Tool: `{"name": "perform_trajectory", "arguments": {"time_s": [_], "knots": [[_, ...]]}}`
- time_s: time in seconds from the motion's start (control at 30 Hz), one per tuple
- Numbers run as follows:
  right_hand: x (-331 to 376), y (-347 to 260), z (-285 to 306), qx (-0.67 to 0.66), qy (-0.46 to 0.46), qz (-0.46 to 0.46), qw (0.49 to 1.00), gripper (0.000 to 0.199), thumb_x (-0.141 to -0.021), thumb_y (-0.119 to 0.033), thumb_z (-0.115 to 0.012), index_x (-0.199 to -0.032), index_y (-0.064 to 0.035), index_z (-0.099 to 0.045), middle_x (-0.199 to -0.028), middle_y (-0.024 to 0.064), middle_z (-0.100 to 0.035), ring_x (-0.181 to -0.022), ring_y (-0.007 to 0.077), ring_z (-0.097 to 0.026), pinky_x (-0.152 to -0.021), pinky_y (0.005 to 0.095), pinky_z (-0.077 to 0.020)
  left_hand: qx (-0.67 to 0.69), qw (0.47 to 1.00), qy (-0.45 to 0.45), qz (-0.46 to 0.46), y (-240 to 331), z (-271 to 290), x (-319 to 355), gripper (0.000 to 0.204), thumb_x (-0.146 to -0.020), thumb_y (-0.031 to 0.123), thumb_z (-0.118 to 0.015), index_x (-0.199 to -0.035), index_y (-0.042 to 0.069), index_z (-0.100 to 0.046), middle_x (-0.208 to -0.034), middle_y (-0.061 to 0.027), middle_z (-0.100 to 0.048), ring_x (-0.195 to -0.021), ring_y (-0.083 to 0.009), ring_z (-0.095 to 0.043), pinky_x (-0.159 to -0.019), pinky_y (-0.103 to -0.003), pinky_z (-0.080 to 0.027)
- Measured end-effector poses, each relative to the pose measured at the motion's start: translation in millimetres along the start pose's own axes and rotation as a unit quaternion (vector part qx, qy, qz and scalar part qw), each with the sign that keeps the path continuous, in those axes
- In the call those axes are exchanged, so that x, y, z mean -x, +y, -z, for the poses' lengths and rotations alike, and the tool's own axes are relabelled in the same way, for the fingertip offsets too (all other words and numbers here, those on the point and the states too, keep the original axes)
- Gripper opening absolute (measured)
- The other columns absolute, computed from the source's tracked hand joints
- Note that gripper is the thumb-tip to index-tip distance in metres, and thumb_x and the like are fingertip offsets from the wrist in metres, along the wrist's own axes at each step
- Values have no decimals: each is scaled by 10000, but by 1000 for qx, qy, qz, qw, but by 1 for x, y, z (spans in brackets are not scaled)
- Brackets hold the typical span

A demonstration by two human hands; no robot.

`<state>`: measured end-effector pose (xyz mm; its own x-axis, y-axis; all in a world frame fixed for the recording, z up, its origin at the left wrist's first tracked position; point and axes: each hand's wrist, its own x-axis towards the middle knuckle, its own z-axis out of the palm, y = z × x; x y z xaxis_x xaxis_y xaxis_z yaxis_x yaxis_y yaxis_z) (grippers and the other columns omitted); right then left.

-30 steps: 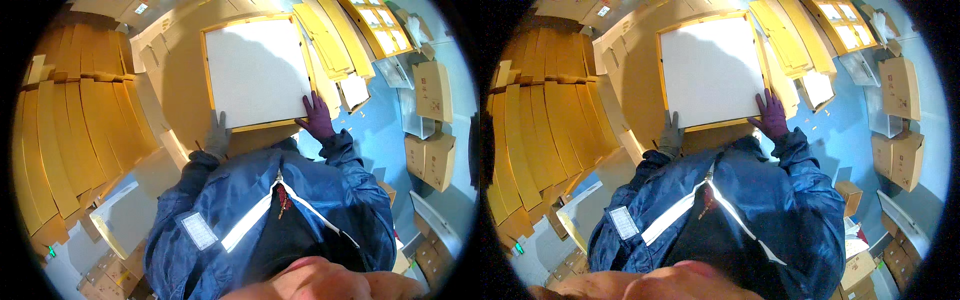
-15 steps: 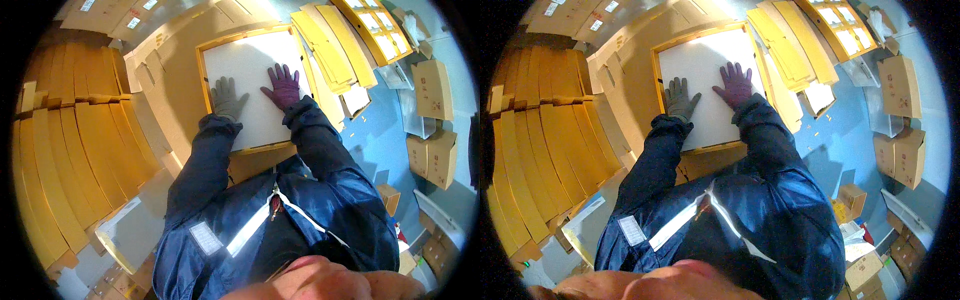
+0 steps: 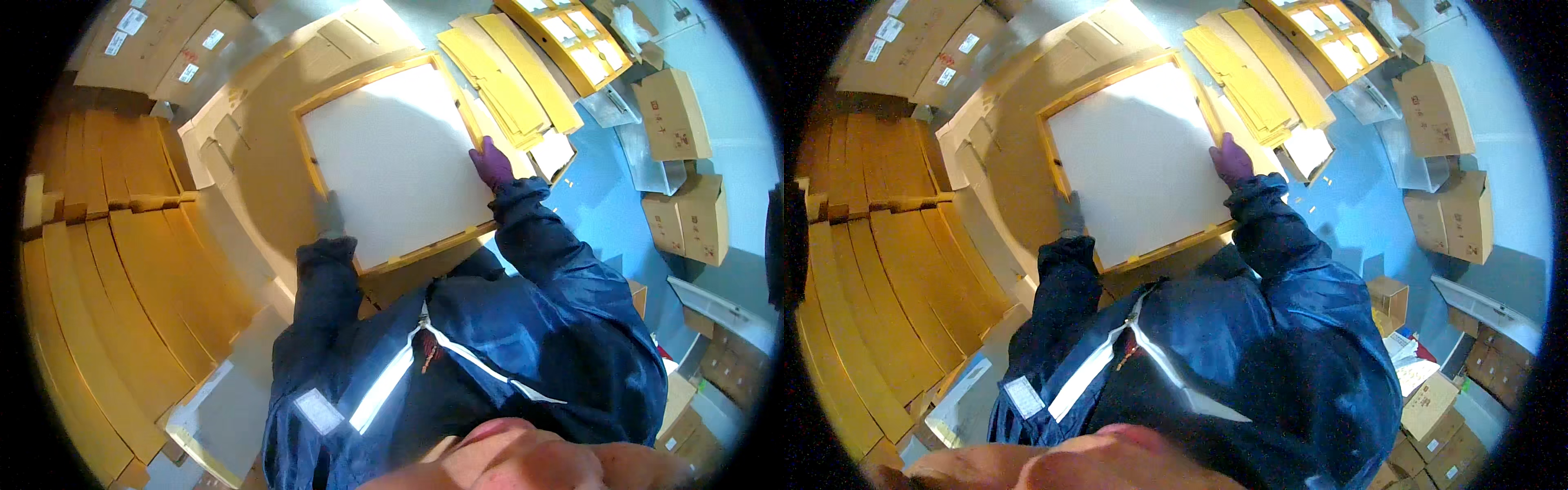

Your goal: The person assembles a cardboard box by folding its flaps and inserting yellow plastic dividers. They place a white foam sheet inside the box and secure the dividers to create compartments. The person repeats the process with another box, folding and inserting components.

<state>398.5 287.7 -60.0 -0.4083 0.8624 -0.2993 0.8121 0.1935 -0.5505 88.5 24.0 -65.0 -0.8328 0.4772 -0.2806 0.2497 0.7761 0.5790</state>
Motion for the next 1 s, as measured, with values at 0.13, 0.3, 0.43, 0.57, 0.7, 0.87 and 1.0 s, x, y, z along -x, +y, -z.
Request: {"name": "perform_trajectory", "arguments": {"time_s": [0.13, 0.3, 0.43, 0.57, 0.7, 0.87, 1.0], "knots": [[-43, -38, 2, 39, 43, 143, 988, 321, -949, -317, -556, -1129, -52, -548, -986, 244, -673, -934, 426, -649, -794, 506, -523, 236, 950, -4, 203, -32, -7, 50, 549, -986, 341, -576, -1403, 12, -437, -1285, -206, -547, -1078, -332, -590, -926, -410, -502], [-135, -93, 19, -13, -15, 297, 955, 451, -926, -389, -628, -1282, -115, -586, -1133, 197, -674, -1054, 375, -642, -922, 474, -490, 323, 896, -144, 268, -11, -41, 164, 470, -1005, 384, -523, -1292, 11, -522, -1197, -120, -592, -1034, -251, -579, -892, -380, -498], [-188, -20, 80, -31, -8, 209, 977, 589, -899, -427, -664, -1346, -60, -556, -1341, 173, -589, -1231, 352, -554, -1057, 417, -430, -34, 949, -314, 19, 60, -46, 215, 485, -949, 391, -595, -1262, 21, -578, -1131, -167, -644, -895, -300, -651, -797, -395, -535], [-213, 102, 167, 170, 175, -7, 970, 867, -714, -459, -834, -1383, -43, -472, -1314, 208, -571, -1187, 376, -556, -1001, 461, -459, -132, 979, -121, -99, 128, -59, 225, 597, -879, 417, -671, -1330, 49, -541, -1270, -189, -584, -1117, -380, -580, -955, -442, -463], [-220, 148, 186, 152, 62, -29, 986, 919, -706, -453, -844, -1428, -65, -429, -1323, 178, -577, -1231, 356, -550, -1029, 445, -457, -220, 921, -103, -304, 143, -112, 207, 620, -854, 414, -667, -1377, 118, -514, -1410, -181, -479, -1312, -409, -421, -1073, -522, -335], [-221, 164, 193, 116, 106, 7, 988, 924, -696, -449, -842, -1446, -103, -429, -1341, 157, -571, -1220, 355, -553, -1027, 455, -455, -264, 888, -124, -355, 114, -140, 204, 656, -847, 442, -653, -1416, 153, -500, -1472, -205, -425, -1342, -424, -400, -1074, -553, -325], [-191, 156, 230, 61, 179, 75, 979, 954, -675, -405, -862, -1467, -127, -410, -1377, 167, -522, -1228, 371, -521, -1042, 487, -427, -247, 915, -91, -307, 175, -126, 208, 754, -877, 426, -672, -1490, 86, -392, -1494, -235, -394, -1345, -455, -390, -1101, -550, -310]]}}
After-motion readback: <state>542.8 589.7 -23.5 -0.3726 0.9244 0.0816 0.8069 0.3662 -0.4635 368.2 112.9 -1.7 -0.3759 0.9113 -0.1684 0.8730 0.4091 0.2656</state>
